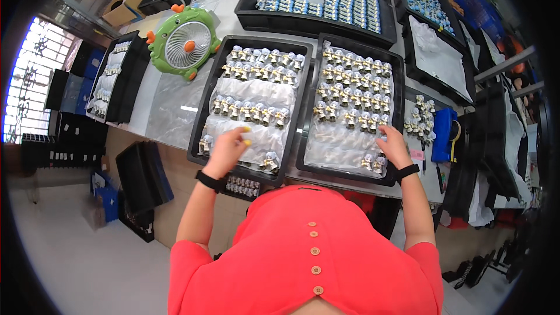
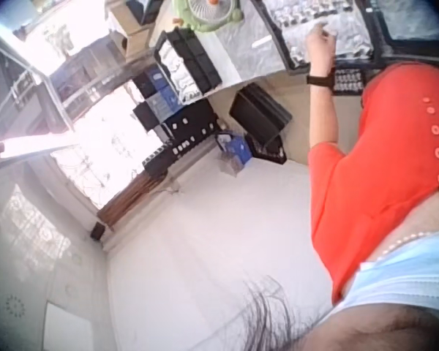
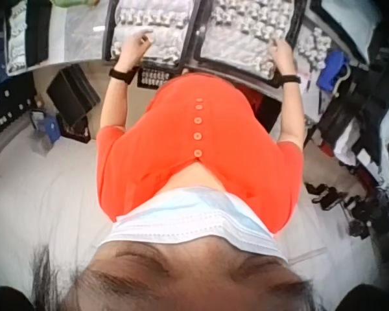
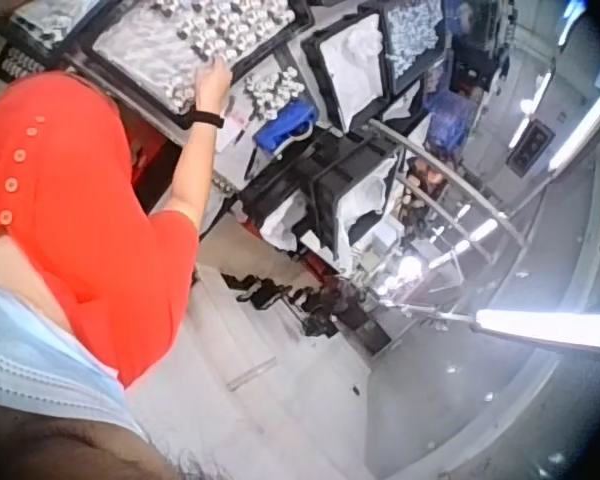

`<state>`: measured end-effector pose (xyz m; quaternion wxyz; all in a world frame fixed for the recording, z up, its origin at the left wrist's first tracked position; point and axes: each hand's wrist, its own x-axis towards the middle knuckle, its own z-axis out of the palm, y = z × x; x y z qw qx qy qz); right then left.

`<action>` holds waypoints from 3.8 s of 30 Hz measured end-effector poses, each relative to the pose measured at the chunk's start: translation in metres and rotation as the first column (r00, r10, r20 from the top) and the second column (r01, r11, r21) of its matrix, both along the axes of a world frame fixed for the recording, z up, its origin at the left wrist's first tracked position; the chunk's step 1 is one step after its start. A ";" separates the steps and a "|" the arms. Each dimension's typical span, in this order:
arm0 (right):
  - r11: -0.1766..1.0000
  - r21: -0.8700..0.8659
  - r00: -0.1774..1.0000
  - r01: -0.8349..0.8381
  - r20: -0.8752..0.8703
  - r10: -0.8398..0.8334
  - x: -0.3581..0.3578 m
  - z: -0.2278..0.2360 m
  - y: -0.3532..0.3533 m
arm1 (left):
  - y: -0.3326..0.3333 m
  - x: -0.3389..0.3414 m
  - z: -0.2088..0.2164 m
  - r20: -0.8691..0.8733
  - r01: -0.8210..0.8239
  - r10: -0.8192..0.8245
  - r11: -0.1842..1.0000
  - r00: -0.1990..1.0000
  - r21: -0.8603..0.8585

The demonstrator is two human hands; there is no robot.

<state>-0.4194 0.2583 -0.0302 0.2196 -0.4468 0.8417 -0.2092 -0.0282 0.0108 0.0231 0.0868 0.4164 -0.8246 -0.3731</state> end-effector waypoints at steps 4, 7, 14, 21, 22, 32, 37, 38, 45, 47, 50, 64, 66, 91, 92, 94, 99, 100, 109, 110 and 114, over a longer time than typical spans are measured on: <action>0.995 0.005 0.954 -0.096 -0.285 0.093 0.019 -0.010 -0.041 | 0.046 -0.055 0.008 -0.070 0.252 -0.244 0.951 0.967 0.181; 0.988 0.098 0.899 -0.122 -0.412 0.152 0.019 -0.032 -0.051 | 0.069 -0.077 -0.005 -0.173 0.458 -0.434 0.877 0.884 0.144; 0.984 0.039 0.900 -0.173 -0.401 0.174 0.012 -0.040 -0.053 | 0.082 -0.072 -0.001 -0.159 0.369 -0.338 0.894 0.928 0.253; 0.977 0.001 0.903 -0.211 -0.383 0.195 0.006 -0.041 -0.051 | 0.066 -0.036 -0.017 0.045 0.082 -0.079 0.994 0.996 -0.074; 0.977 -0.006 0.907 -0.213 -0.372 0.196 0.006 -0.041 -0.051 | 0.064 -0.033 -0.023 0.070 0.064 -0.052 0.981 0.996 -0.181; 0.952 0.047 0.891 -0.303 -0.341 0.301 -0.003 -0.033 -0.050 | 0.046 -0.021 -0.040 0.341 0.157 -0.111 0.982 0.933 -0.108; 0.932 -0.249 0.929 -0.265 -0.325 0.177 0.009 0.007 -0.043 | 0.057 -0.057 0.015 -0.147 0.295 -0.287 0.955 0.947 0.039; 0.927 -0.307 0.966 -0.214 -0.204 0.156 0.023 0.029 -0.043 | 0.063 -0.066 0.027 -0.219 0.272 -0.220 0.930 0.950 0.247; 0.807 -0.560 0.949 -0.187 0.109 0.295 0.102 0.109 -0.029 | 0.092 -0.104 0.061 -0.515 0.398 0.122 0.495 0.848 0.772; 0.783 -0.585 0.927 -0.212 0.133 0.351 0.111 0.112 -0.027 | 0.096 -0.109 0.071 -0.515 0.416 0.195 0.388 0.835 0.822; 0.779 -0.609 0.891 -0.152 0.256 0.375 0.119 0.109 -0.023 | 0.099 -0.111 0.066 -0.574 0.464 0.184 0.419 0.798 0.780; 0.712 -0.652 0.858 -0.260 0.183 0.481 0.133 0.115 -0.031 | 0.105 -0.095 0.072 -0.550 0.377 0.228 0.520 0.803 0.766; 0.712 -0.664 0.844 -0.228 0.230 0.484 0.135 0.109 -0.032 | 0.105 -0.092 0.076 -0.560 0.392 0.242 0.501 0.793 0.772; 0.795 -0.523 0.951 0.308 0.148 -0.272 0.032 0.064 0.050 | 0.116 -0.124 0.073 -0.561 0.400 0.145 0.561 0.815 0.725; 0.747 -0.501 0.899 0.436 0.223 -0.376 0.009 0.054 0.064 | 0.117 -0.126 0.073 -0.562 0.401 0.141 0.562 0.815 0.723; 0.699 -0.426 0.815 0.575 0.223 -0.534 -0.040 0.003 0.114 | 0.121 -0.133 0.077 -0.549 0.410 0.111 0.547 0.829 0.730; 0.896 -0.146 0.908 0.418 0.103 -0.407 -0.050 -0.053 0.134 | 0.136 -0.152 0.074 -0.508 0.435 -0.031 0.563 0.861 0.703; 0.912 -0.138 0.921 0.387 0.102 -0.375 -0.042 -0.056 0.123 | 0.141 -0.156 0.073 -0.501 0.432 -0.059 0.597 0.864 0.676; 0.898 -0.257 0.883 0.356 -0.224 -0.414 -0.060 -0.073 0.111 | 0.168 -0.181 0.080 -0.489 0.464 -0.096 0.517 0.867 0.719; 0.924 -0.205 0.897 0.324 -0.245 -0.369 -0.067 -0.078 0.112 | 0.170 -0.184 0.083 -0.488 0.465 -0.091 0.494 0.868 0.735; 0.931 -0.211 0.923 0.297 -0.187 -0.337 -0.082 -0.092 0.111 | 0.170 -0.189 0.088 -0.472 0.479 -0.130 0.420 0.872 0.771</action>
